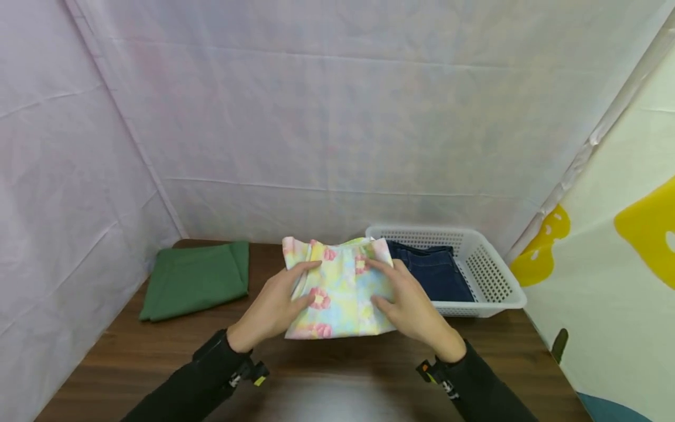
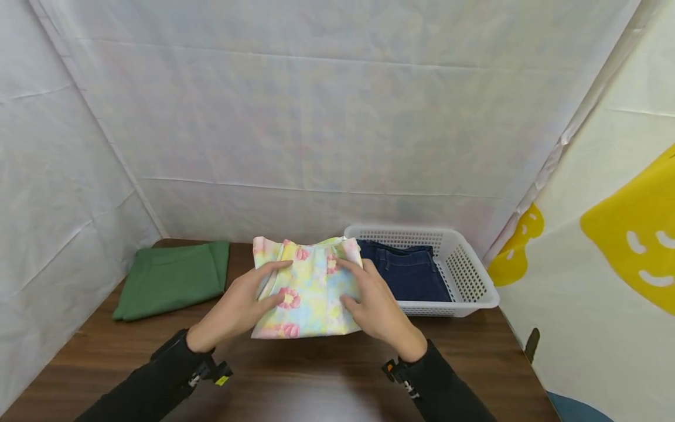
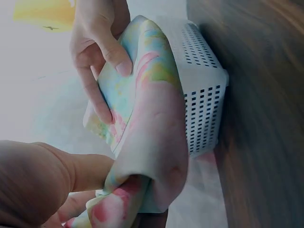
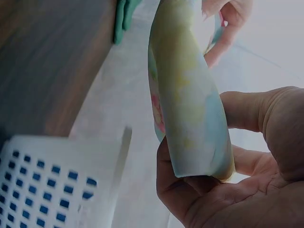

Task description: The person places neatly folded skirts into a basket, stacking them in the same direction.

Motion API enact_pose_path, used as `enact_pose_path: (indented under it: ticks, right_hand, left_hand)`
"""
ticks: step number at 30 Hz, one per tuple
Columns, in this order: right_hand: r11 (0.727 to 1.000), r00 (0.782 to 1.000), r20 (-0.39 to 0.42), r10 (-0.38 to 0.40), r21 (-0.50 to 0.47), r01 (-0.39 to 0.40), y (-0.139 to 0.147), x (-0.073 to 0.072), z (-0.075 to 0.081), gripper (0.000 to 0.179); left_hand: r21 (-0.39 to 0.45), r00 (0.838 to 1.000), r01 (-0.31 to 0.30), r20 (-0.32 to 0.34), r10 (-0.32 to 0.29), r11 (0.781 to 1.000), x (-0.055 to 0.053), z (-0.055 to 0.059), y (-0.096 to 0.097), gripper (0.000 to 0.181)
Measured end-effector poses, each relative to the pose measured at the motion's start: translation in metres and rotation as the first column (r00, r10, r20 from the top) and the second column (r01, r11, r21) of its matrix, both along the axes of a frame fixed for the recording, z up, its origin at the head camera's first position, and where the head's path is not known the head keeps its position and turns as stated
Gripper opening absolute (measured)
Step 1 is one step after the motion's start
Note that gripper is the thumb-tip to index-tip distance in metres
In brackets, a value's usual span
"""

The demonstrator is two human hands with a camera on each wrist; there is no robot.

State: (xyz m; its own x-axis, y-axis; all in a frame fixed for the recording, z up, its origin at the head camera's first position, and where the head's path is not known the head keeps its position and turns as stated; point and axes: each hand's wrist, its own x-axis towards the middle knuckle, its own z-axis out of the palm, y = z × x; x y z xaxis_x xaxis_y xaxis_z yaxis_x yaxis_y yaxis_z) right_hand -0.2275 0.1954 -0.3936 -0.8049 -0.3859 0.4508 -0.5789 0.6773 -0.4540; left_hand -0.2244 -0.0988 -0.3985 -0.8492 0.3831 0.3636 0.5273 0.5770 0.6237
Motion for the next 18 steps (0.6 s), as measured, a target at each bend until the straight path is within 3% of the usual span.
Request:
enact_pose_path:
  ticks: [8,18]
  right_hand:
    - [0.998,0.998,0.017,-0.061,0.009,0.061,0.02,-0.022,0.01,0.07]
    - [0.988,0.989,0.015,-0.149,0.051,0.148,0.049,-0.044,0.015,0.069]
  left_hand:
    - [0.019,0.999,0.005,-0.035,-0.004,1.0,-0.028,0.011,0.024,0.057]
    - [0.043,0.999,0.011,-0.037,-0.01,0.999,-0.062,0.014,0.06,0.055]
